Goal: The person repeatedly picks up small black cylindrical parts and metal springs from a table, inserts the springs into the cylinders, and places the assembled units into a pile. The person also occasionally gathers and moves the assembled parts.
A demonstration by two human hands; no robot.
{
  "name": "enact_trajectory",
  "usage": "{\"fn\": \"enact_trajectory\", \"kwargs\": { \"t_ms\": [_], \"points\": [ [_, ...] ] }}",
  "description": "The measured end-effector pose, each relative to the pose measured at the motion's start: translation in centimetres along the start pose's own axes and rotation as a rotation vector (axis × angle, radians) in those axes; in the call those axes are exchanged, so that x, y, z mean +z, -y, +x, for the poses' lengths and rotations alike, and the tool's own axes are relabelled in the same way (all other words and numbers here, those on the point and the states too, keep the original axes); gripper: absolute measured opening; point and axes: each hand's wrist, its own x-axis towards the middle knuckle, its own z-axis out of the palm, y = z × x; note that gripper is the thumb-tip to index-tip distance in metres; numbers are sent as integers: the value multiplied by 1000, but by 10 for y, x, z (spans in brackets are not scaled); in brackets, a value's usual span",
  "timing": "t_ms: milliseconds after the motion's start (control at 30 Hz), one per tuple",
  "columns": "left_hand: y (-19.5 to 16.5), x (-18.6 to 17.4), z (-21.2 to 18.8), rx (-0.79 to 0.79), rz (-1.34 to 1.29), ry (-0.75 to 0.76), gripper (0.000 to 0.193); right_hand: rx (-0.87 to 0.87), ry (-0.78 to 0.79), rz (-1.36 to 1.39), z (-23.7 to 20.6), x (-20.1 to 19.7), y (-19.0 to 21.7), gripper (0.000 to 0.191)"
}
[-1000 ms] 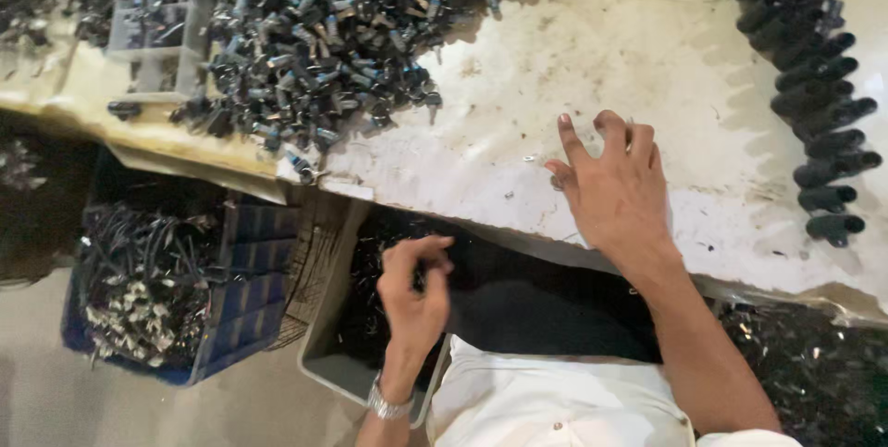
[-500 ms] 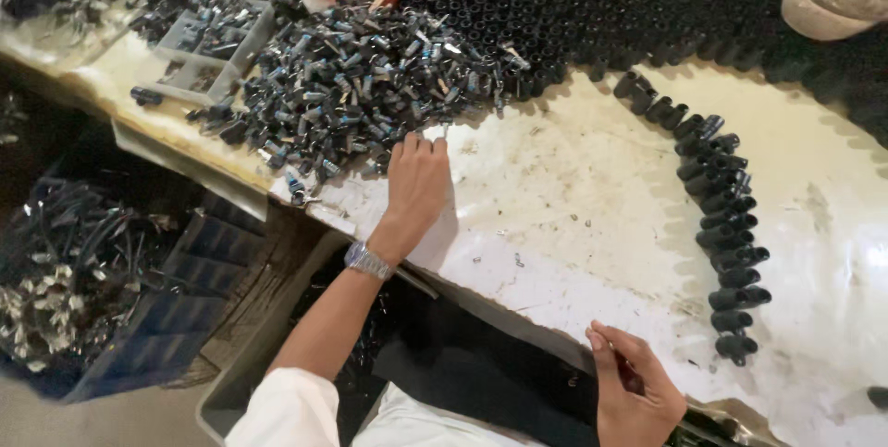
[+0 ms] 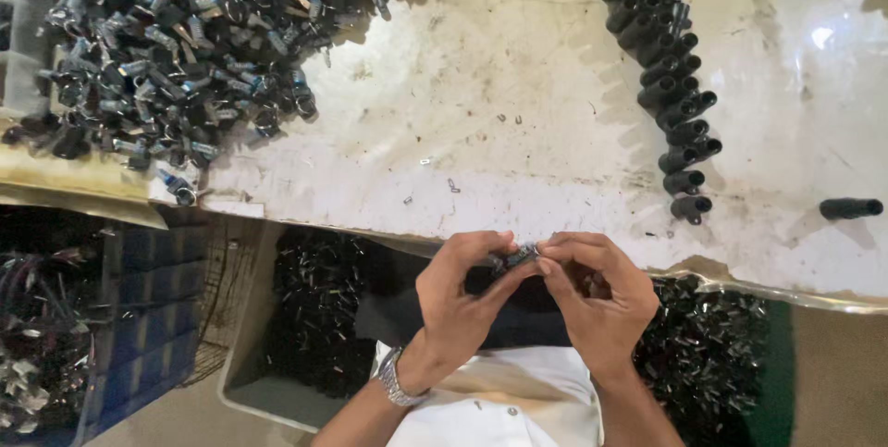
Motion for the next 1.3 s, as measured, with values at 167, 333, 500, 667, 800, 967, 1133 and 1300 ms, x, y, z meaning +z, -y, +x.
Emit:
{"fn": "enact_trajectory", "kwargs": {
  "t_ms": [167,333,500,667,800,967,1133,1300],
  "points": [
    [12,-3,13,431,50,128,45,56,-23,-53,-3,4,1,14],
    [15,-15,21,637,114,279,34,79,-62,-90,-13,4,-1,13],
    [10,-20,33,775,184,331,26,307,-49,194,-9,-4,-18,17],
    [5,-14,51,871,173,461,28,863,84,832,-1,-18,-50,29],
    [1,2,74,894,108,573,27,763,-17,829,-7,-29,-59,25],
    [-6,27,101,969,83,657,32,473,-209,685,1,-38,-57,17],
    [-13,47,98,1087,67,581,32,247,-473,388,4,-43,-40,10],
    [-19,49,94,1127,142,571,35,-22,-439,-97,2,-52,-27,14]
  ]
}}
